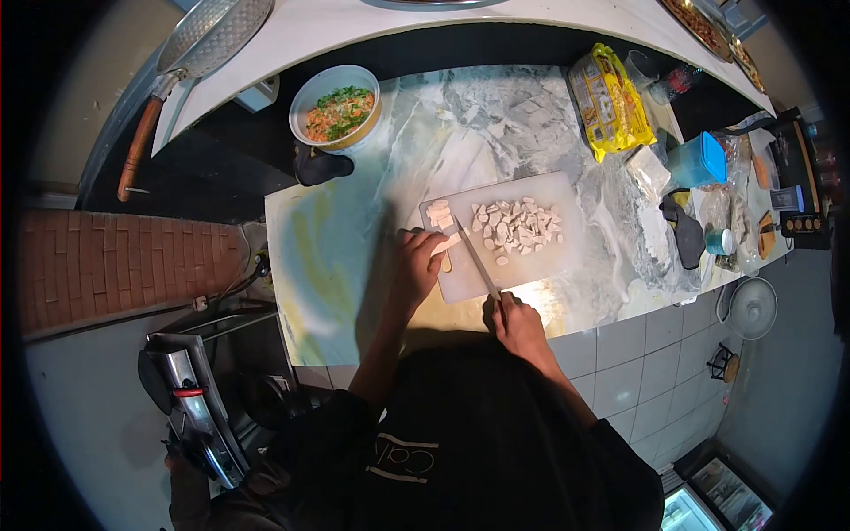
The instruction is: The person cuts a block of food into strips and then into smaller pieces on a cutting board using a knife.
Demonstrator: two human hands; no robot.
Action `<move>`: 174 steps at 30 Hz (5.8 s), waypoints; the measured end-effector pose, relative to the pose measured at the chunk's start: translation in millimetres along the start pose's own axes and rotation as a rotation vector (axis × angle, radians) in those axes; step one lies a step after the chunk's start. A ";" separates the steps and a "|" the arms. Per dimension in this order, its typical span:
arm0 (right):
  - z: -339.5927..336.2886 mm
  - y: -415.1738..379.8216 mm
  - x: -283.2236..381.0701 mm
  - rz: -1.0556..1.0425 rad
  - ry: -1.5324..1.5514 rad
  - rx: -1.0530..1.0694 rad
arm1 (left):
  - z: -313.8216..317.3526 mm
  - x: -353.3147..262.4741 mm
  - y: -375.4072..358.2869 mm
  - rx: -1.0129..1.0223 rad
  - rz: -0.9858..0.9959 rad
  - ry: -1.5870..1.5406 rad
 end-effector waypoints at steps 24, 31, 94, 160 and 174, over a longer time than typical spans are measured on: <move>-7.0 -0.6 2.0 0.137 0.020 0.154 | -1.3 -5.9 10.0 -0.006 0.033 -0.028; 0.5 -1.6 -4.0 0.180 -0.019 0.258 | -1.2 -5.6 9.4 -0.017 0.018 -0.047; -9.6 14.9 -14.7 0.194 0.048 0.086 | 15.8 -13.7 10.9 -0.041 0.078 -0.006; -5.8 -2.3 -10.1 0.266 -0.032 0.297 | 5.0 -0.8 -2.7 -0.013 -0.059 -0.163; -10.0 -8.5 -7.6 0.234 -0.065 0.272 | 12.2 12.2 -6.9 -0.151 -0.069 -0.206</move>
Point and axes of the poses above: each hand's wrist, its own y-axis towards the middle knuckle, its own z-axis out of the palm, x = y × z, the point moved 7 cm from there along y, towards the middle knuckle, and after that the axes turned 9 degrees about z, right-handed, at the moved point
